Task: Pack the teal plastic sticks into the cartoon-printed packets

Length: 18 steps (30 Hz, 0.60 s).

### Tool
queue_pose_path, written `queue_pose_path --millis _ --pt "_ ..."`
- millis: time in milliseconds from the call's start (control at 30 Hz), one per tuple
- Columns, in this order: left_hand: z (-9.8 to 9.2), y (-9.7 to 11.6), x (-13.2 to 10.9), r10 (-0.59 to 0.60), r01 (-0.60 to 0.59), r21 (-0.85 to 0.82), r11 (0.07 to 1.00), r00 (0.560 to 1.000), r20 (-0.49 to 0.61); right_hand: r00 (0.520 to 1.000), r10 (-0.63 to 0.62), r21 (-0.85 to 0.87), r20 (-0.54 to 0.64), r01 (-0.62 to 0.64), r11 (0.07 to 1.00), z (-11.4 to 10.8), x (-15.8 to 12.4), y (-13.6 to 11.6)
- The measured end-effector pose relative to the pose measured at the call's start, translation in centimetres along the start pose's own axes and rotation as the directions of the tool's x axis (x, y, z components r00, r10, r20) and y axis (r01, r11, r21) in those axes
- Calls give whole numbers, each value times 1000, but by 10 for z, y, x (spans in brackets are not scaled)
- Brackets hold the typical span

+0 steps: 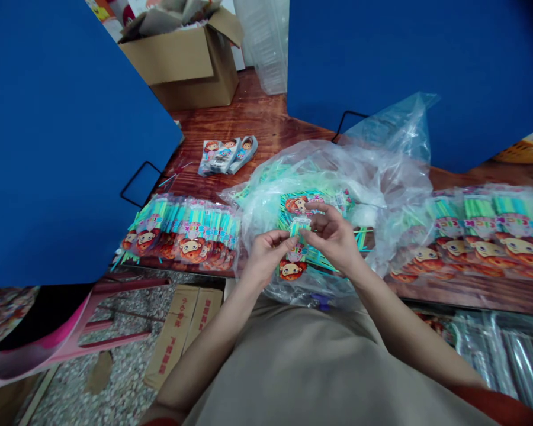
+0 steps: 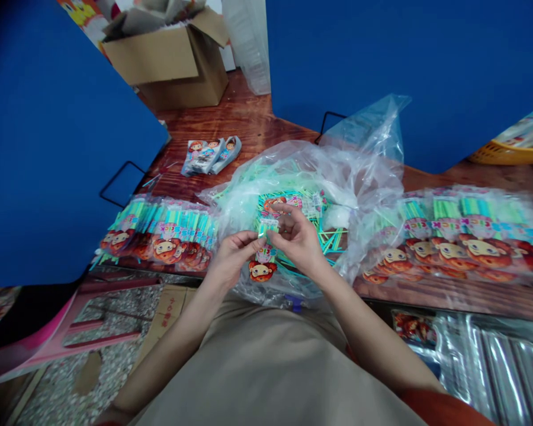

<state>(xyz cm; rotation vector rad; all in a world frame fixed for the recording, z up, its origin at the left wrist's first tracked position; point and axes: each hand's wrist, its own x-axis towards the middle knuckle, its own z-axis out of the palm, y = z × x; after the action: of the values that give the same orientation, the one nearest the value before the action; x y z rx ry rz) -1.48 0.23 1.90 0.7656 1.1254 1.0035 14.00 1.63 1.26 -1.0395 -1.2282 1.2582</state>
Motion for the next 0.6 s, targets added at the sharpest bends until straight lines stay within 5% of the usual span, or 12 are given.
queue_pose_path --millis 600 --pt "1 -5 3 2 -3 -5 1000 1000 -7 999 -22 -20 -28 22 1000 0 2 -5"
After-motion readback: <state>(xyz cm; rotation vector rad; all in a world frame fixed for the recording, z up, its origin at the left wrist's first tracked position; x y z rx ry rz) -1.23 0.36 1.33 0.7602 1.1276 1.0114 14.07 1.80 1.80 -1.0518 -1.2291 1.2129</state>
